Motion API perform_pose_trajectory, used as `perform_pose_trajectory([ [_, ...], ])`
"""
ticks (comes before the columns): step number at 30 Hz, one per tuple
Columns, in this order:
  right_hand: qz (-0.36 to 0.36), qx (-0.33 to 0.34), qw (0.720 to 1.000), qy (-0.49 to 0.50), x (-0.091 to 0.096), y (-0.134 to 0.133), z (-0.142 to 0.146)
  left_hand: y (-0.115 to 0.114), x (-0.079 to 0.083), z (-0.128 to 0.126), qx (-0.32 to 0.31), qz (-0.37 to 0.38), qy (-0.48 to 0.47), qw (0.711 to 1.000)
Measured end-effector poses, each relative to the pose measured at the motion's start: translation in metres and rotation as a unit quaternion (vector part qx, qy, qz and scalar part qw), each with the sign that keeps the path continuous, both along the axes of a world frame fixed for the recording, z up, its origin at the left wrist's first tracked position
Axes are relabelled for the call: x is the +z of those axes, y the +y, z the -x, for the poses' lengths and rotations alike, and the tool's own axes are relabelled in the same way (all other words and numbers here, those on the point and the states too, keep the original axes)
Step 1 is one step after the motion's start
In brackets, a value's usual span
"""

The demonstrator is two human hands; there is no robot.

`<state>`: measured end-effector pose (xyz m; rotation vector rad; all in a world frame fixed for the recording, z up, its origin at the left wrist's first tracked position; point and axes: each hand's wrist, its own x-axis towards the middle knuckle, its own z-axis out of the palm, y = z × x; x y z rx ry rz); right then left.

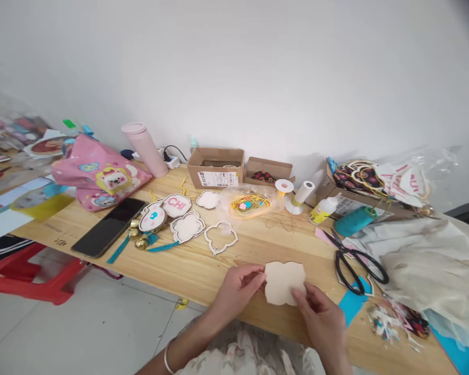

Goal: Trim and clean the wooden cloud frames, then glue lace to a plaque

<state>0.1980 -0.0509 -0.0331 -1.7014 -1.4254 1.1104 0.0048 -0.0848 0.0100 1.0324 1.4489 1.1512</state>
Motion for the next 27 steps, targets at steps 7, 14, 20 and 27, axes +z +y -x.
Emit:
perform_pose_trajectory([
  [7, 0.057, -0.003, 0.998, 0.025, 0.032, 0.031, 0.014, -0.008, -0.002, 0.078, 0.112, -0.078, 0.36, 0.923],
  [14, 0.001, 0.024, 0.998, -0.065, 0.021, 0.028, 0.053, 0.009, -0.026, 0.12, 0.003, -0.04, 0.546, 0.837],
  [20, 0.003, 0.029, 0.998, -0.062, 0.016, 0.03, 0.054, 0.014, -0.004, 0.115, -0.016, -0.027, 0.509, 0.86],
  [27, -0.205, -0.02, 0.976, -0.069, 0.025, 0.034, 0.058, 0.001, 0.011, 0.093, -0.019, -0.038, 0.405, 0.913],
])
